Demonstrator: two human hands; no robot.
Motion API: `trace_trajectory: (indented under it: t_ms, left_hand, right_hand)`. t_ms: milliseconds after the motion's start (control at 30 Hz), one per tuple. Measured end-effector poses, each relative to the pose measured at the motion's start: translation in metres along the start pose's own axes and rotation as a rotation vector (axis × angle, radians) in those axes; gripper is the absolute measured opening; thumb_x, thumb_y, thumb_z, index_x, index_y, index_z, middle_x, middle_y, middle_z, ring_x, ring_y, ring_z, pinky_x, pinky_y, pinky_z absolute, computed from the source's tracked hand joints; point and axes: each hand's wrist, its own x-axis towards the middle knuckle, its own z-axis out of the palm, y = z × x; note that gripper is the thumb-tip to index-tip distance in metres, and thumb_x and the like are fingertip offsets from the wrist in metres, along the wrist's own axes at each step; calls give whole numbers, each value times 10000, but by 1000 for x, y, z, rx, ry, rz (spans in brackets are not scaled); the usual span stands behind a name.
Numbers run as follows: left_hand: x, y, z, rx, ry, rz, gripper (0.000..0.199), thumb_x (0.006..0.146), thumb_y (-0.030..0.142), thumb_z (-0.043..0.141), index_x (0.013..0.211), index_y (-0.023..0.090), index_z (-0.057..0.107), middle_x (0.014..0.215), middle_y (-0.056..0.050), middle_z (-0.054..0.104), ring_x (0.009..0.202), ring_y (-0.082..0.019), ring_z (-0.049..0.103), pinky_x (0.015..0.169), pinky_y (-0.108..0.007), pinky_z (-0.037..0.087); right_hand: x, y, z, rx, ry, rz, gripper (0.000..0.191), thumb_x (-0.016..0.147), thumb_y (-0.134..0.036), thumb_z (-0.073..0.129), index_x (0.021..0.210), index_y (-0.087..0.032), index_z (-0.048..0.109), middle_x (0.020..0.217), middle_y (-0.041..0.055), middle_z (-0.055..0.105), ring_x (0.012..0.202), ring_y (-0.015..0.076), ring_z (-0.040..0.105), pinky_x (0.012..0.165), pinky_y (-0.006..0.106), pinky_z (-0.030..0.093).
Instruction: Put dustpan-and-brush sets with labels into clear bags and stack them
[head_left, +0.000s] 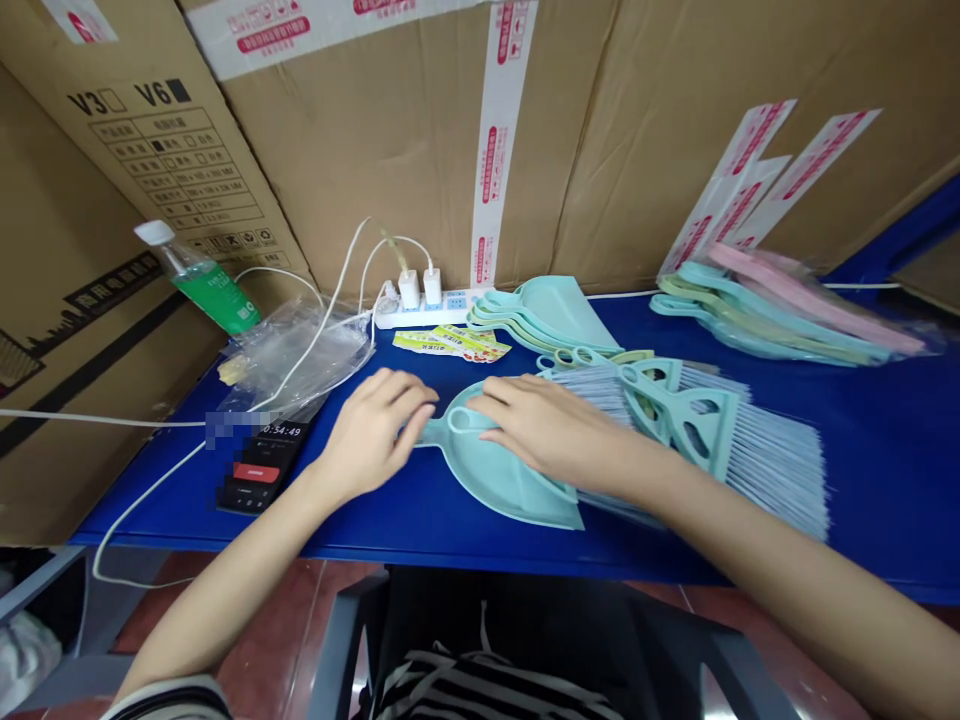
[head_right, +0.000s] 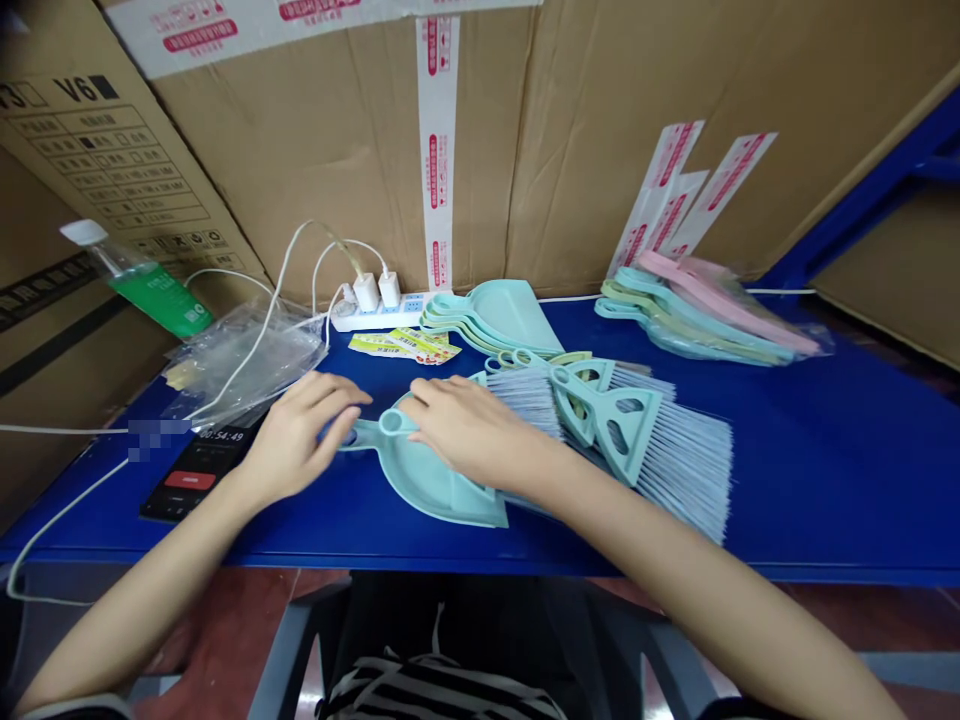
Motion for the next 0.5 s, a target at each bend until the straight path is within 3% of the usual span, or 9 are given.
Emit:
trace_trajectory:
  t_ms: [133,267,400,500]
  left_hand:
    - [3,-10,-1,-137,-201,-243,418,1025,342,259,1023,179,644,1006,-77,684,937,-222,630,871,-368,484]
    - [2,-8,7,-378,-358,-409,386,1007,399,281,934,211,610,947,-37,674,898,-203,628,834,-327,476]
    - [0,-8,15,-541,-407,-490,408,994,433,272,771,203,524,781,1,622,752,-166,577,744,-285,469]
    - [-1,-10,17,-575,-418,-483,394,987,426,283,806,195,546,813,1,640,769,-157,579,763,-271,472]
  right_hand:
    - [14,-15,13,51,39,-11,185,969,-238,531,1050,-125,654,961,111,641,825,244,629,748,375,474]
    - [22,-22,28,133,110,-30,151,953,-222,554,1034,-129,642,921,100,628,793,235,618,744,385,494]
    - [29,-24,41,168,135,-23,155,956,-215,543,1060,-134,626,908,100,636,872,253,610,789,413,517]
    - [29,-21,43,192,138,-36,148,957,-222,546,1038,-136,635,908,101,647,891,249,611,796,412,537]
